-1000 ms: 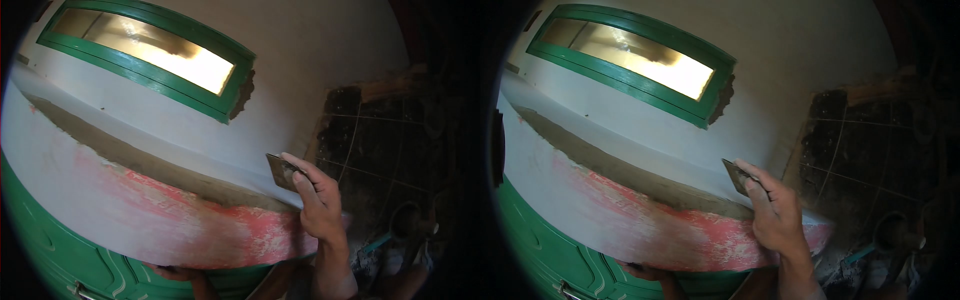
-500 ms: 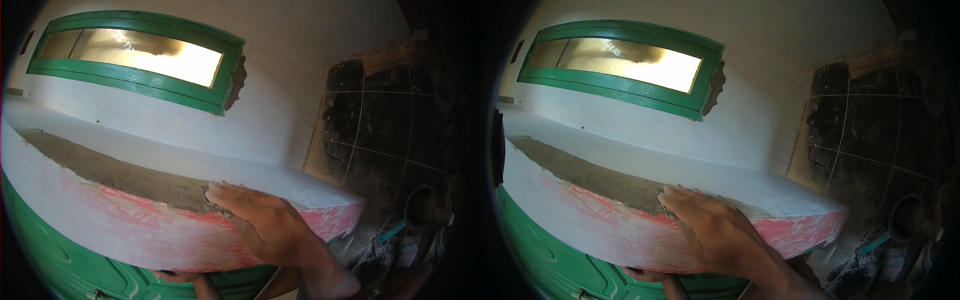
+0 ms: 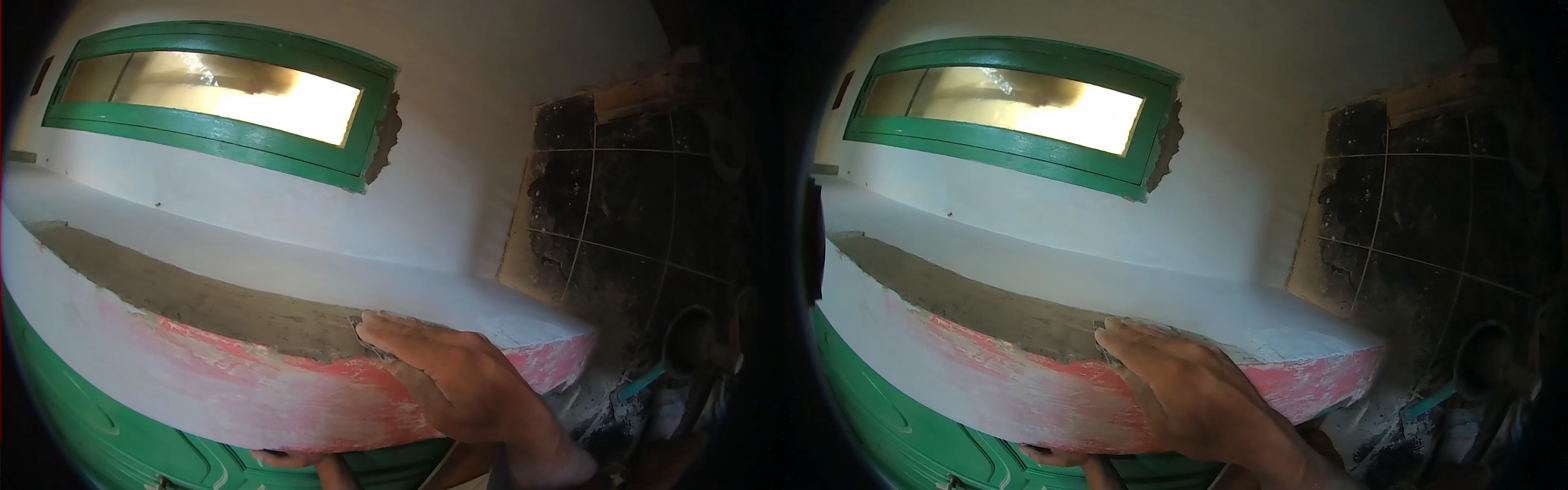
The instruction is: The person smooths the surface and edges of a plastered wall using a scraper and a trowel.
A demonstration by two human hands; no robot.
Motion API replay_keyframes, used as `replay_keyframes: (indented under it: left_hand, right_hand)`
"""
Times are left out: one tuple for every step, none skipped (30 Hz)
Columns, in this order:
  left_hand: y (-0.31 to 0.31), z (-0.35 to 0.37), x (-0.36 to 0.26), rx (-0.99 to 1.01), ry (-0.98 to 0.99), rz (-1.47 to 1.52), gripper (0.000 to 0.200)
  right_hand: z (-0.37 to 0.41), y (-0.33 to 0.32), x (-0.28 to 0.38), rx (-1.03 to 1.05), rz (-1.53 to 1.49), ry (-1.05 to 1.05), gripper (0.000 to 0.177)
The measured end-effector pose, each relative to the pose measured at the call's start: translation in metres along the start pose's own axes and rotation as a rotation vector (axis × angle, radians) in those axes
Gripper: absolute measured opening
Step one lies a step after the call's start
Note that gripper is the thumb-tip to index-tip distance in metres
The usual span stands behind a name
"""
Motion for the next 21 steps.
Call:
replay_keyframes:
  left_hand:
    - [0.002,-0.003,0.002,0.086,0.053,0.060,0.060]
    - [-0.013,-0.007,0.017,0.267,0.164,0.200,0.060]
    - [-0.023,-0.008,0.021,0.367,0.248,0.189,0.060]
    - [-0.031,-0.009,0.023,0.463,0.334,0.185,0.060]
    - [-0.041,-0.009,0.027,0.478,0.391,0.038,0.060]
    - [-0.039,-0.007,0.026,0.446,0.395,-0.068,0.059]
    - [-0.033,-0.006,0.021,0.415,0.394,-0.173,0.058]
    - [-0.026,-0.003,0.016,0.340,0.342,-0.237,0.057]
    - [-0.025,-0.001,0.015,0.300,0.328,-0.272,0.057]
    - [-0.024,0.001,0.014,0.261,0.312,-0.307,0.058]
    - [-0.031,0.001,0.019,0.259,0.335,-0.315,0.057]
    - [-0.039,0.002,0.026,0.253,0.379,-0.344,0.056]
    - [-0.046,0.002,0.033,0.246,0.422,-0.373,0.056]
    - [-0.056,0.002,0.042,0.233,0.487,-0.423,0.056]
    - [-0.056,0.001,0.042,0.227,0.508,-0.437,0.056]
    - [-0.056,0.000,0.042,0.220,0.530,-0.450,0.057]
    - [-0.056,-0.001,0.042,0.219,0.506,-0.427,0.057]
    - [-0.056,-0.002,0.042,0.230,0.530,-0.433,0.057]
    - [-0.057,-0.003,0.043,0.241,0.554,-0.438,0.057]
    - [-0.061,-0.007,0.049,0.268,0.626,-0.469,0.056]
    - [-0.060,-0.007,0.048,0.292,0.635,-0.438,0.055]
  right_hand:
    - [0.000,0.001,0.000,0.001,-0.001,-0.009,0.041]
    - [0.002,-0.004,-0.003,0.015,0.031,0.047,0.041]
    - [0.009,-0.014,-0.009,0.033,0.065,0.105,0.040]
    - [0.015,-0.023,-0.016,0.051,0.101,0.166,0.039]
    - [0.018,-0.030,-0.024,0.075,0.096,0.237,0.038]
    - [0.020,-0.037,-0.034,0.097,0.094,0.309,0.037]
    - [0.021,-0.041,-0.043,0.120,0.093,0.380,0.036]
    - [0.022,-0.039,-0.050,0.055,0.020,0.272,0.034]
    - [0.020,-0.039,-0.046,0.080,-0.001,0.338,0.034]
    - [0.015,-0.037,-0.034,0.106,-0.024,0.404,0.034]
    - [0.012,-0.030,-0.027,0.132,-0.050,0.472,0.034]
    - [0.007,-0.020,-0.022,0.071,-0.074,0.358,0.034]
    - [0.003,-0.007,-0.022,0.009,-0.099,0.242,0.035]
    - [0.003,-0.002,-0.021,-0.052,-0.124,0.126,0.035]
    - [0.005,-0.002,-0.021,-0.045,-0.131,0.125,0.036]
    - [0.005,-0.002,-0.020,-0.041,-0.139,0.122,0.036]
    - [0.006,-0.003,-0.020,-0.035,-0.145,0.117,0.037]
    - [0.010,-0.008,-0.024,-0.005,-0.104,0.195,0.038]
    - [0.017,-0.019,-0.029,0.025,-0.061,0.273,0.038]
    - [0.024,-0.028,-0.036,0.054,-0.016,0.353,0.038]
    - [0.030,-0.035,-0.042,0.060,-0.004,0.421,0.039]
Point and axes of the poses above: each hand's wrist, its own z-axis away from the middle knuckle, its own y-axis out of the palm, x = y × z, the point moved 4 cm from there along -z, towards the middle knuckle, and after that the axes turned 12 degrees about y, right-handed, at the moved point
